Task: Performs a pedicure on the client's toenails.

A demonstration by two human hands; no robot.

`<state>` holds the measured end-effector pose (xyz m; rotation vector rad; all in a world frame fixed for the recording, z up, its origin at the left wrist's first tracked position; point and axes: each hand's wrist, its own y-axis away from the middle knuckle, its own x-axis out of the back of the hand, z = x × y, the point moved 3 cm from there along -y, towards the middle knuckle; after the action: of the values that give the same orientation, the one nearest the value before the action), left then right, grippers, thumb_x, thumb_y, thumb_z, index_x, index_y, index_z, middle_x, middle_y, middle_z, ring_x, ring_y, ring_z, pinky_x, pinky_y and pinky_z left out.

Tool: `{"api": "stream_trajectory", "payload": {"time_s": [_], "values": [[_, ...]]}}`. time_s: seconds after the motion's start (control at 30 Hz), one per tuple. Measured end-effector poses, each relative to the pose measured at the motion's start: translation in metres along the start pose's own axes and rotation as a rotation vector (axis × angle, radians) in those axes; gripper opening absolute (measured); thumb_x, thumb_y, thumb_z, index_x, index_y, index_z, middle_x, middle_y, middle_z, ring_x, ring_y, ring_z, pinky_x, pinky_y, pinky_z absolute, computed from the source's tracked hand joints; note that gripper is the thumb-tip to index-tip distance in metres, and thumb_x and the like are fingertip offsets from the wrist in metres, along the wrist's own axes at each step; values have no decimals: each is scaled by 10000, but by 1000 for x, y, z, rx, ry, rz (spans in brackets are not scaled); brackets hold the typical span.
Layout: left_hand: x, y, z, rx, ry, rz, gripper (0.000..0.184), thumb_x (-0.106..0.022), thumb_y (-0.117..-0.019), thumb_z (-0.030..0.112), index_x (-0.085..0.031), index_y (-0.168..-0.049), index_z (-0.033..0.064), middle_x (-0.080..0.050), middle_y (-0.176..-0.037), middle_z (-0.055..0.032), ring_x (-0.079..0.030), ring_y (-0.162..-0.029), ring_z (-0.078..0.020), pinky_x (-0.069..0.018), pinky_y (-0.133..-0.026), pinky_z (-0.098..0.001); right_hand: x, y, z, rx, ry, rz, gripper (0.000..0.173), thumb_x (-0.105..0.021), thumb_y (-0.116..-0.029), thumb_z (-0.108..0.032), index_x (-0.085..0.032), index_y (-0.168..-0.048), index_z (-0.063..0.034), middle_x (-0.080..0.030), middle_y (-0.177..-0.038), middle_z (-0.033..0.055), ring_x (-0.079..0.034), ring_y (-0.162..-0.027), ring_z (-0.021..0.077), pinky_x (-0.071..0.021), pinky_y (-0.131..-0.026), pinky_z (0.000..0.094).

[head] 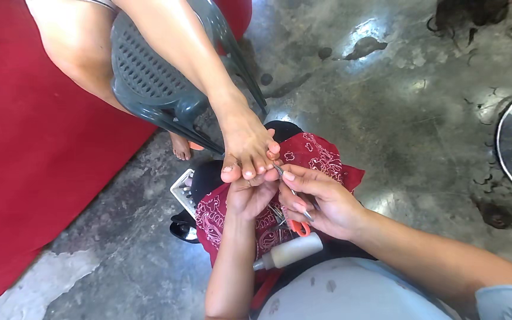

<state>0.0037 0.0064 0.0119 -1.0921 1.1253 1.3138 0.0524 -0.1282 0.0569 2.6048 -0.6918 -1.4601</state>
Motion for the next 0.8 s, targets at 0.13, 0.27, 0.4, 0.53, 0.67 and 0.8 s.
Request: {"api": "stream_trajectory", "payload": {"time_s": [0.13, 0.27, 0.4, 0.53, 0.67, 0.8], "values": [[2, 1, 0, 6, -11, 7, 332, -725, -891, 92, -643, -1210, 57, -698, -1024, -66, -686, -977, -172, -556, -910, -319, 4, -2, 11, 49, -40, -12, 250, -455, -1089, -237, -642, -1189, -106, -520, -710, -16, -489, -575, 31, -432, -552, 162], [0, 1, -1, 9, -4, 9, 375, -736, -881, 96, -630, -1240, 65, -695, -1034, -55, -685, -975, -162, -556, -898, -300, 5, -2, 17, 77, -53, -25, 240, -463, -1087, -238, -640, -1212, -134, -519, -731, -11, -499, -602, 36, -449, -581, 173], [-1, -1, -1, 4, 27, -3, 466, -745, -883, 112, -571, -1311, 51, -676, -1061, -66, -678, -982, -164, -551, -910, -291, 7, -3, 21, 95, -49, -29, 237, -472, -1085, -234, -645, -1222, -148, -531, -741, -8, -508, -616, 41, -462, -604, 183], [-2, -1, -1, 5, 35, 1, 493, -741, -882, 104, -555, -1335, 47, -673, -1064, -69, -676, -969, -165, -553, -892, -289, 7, -3, 19, 97, -25, -45, 251, -455, -1090, -230, -642, -1234, -145, -550, -752, -5, -529, -622, 41, -486, -616, 184], [-2, -1, -1, 15, 9, -33, 430, -727, -888, 95, -586, -1291, 45, -685, -1048, -66, -683, -975, -169, -559, -896, -308, 7, -2, 12, 72, 8, -30, 282, -454, -1092, -227, -671, -1227, -108, -620, -765, 26, -552, -606, 29, -471, -576, 157], [-1, -1, -1, 12, -12, -28, 368, -709, -896, 84, -612, -1250, 51, -684, -1034, -66, -681, -960, -173, -562, -880, -315, 8, -4, 9, 67, 35, -18, 263, -471, -1086, -230, -672, -1181, -88, -588, -757, 19, -538, -603, 36, -473, -575, 163]]}}
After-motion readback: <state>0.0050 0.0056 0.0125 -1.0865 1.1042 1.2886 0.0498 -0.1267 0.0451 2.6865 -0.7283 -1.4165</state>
